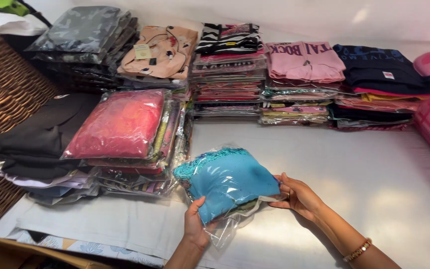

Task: The person folds a pink fringed scarf and places it into a clear plastic bag, then seals the bag. They repeat the process with a blue fringed scarf, folding it and placing it into another plastic bag. Finally, they stack the packaged items on a pile of other packaged clothes.

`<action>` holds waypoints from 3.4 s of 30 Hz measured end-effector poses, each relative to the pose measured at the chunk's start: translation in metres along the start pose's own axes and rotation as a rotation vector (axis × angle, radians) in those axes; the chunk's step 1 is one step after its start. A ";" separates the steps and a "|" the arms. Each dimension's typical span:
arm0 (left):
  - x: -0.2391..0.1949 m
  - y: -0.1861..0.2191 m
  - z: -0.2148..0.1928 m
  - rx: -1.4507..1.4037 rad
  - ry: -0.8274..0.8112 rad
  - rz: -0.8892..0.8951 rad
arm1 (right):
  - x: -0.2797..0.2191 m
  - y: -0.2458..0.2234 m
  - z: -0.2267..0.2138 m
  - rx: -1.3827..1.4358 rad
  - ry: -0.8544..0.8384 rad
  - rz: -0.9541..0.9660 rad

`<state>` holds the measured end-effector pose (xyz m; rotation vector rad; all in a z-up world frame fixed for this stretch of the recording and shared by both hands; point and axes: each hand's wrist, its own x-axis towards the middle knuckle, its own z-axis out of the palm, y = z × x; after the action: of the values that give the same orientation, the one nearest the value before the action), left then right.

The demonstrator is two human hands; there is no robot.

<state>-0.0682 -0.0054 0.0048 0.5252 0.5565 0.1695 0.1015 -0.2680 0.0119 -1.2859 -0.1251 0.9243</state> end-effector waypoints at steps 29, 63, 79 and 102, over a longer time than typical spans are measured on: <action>-0.010 0.293 0.070 0.015 0.011 0.823 | 0.199 -0.273 0.301 0.031 -0.023 -0.819; -0.059 0.349 0.089 1.508 0.178 1.873 | 0.156 -0.236 0.355 -0.868 -0.056 -1.544; 0.080 0.349 0.069 2.200 0.312 0.925 | 0.207 -0.177 0.339 -1.485 -0.033 -0.871; -0.012 0.295 0.140 2.019 0.183 1.400 | 0.015 -0.022 -0.103 -1.735 0.368 -0.037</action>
<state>-0.0062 0.1834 0.2643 2.8657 0.2489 1.0106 0.1796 -0.3364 -0.0092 -2.9829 -0.7655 0.3583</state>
